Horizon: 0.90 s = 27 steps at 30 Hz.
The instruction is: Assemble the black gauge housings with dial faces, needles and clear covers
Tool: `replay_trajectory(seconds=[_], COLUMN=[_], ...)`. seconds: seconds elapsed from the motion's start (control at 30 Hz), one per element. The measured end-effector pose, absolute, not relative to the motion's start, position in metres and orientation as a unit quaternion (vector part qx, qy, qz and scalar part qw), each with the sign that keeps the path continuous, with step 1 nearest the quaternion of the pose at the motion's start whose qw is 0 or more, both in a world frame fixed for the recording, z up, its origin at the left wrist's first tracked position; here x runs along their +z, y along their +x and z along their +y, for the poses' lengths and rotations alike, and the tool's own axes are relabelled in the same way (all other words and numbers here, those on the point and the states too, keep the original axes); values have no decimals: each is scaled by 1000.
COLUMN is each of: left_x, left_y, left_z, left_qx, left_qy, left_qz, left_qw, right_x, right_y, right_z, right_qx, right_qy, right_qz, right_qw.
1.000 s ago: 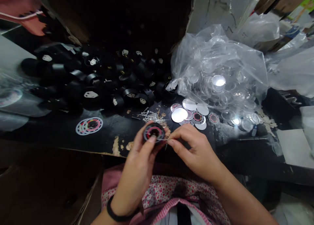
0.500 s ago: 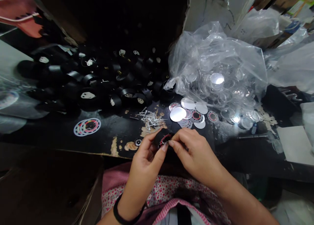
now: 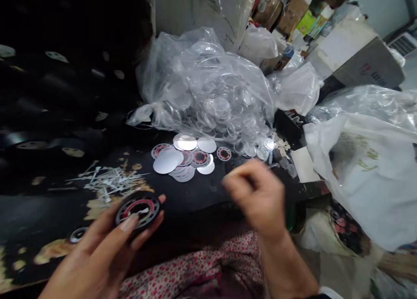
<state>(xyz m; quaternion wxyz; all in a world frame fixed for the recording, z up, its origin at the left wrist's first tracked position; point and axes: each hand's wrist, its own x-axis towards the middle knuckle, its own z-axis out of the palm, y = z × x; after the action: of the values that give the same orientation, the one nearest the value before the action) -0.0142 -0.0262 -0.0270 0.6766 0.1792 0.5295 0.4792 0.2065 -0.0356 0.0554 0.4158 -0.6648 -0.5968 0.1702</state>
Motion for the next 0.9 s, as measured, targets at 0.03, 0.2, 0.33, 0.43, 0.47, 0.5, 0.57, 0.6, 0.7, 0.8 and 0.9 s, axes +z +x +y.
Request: replay_trajectory(seconds=[0.03, 0.2, 0.33, 0.43, 0.47, 0.5, 0.57, 0.6, 0.7, 0.8, 0.9], left_x=[-21, 1, -4, -6, -7, -8, -11, -12, -14, -10, -5], left_y=[-8, 18, 22, 21, 20, 20, 21, 22, 23, 24, 23], left_z=[-25, -23, -21, -21, -21, -22, -24, -24, -25, -23, -22], left_qx=[459, 350, 337, 338, 339, 342, 350, 355, 369, 357, 342], left_qy=[158, 66, 76, 85, 86, 86, 90, 93, 99, 86, 77], left_qz=[516, 432, 413, 408, 399, 391, 383, 382, 378, 376, 387], left_qw=[705, 829, 843, 844, 847, 850, 850, 848, 843, 851, 853], right_x=[55, 23, 23, 41, 46, 48, 51, 51, 56, 63, 58], right_y=[228, 291, 244, 193, 180, 170, 158, 156, 158, 167, 169], right_z=[-40, -29, -19, -19, -18, -17, -14, -12, -9, -16, -23], right_qx=[86, 140, 277, 380, 392, 394, 376, 363, 362, 355, 294], right_qy=[-710, -717, -594, -490, -474, -465, -453, -445, -414, -414, -421], right_qz=[-527, -400, -409, -488, -525, -566, -651, -688, -733, -714, -733], right_qw=[460, 554, 635, 614, 588, 555, 479, 444, 400, 439, 447])
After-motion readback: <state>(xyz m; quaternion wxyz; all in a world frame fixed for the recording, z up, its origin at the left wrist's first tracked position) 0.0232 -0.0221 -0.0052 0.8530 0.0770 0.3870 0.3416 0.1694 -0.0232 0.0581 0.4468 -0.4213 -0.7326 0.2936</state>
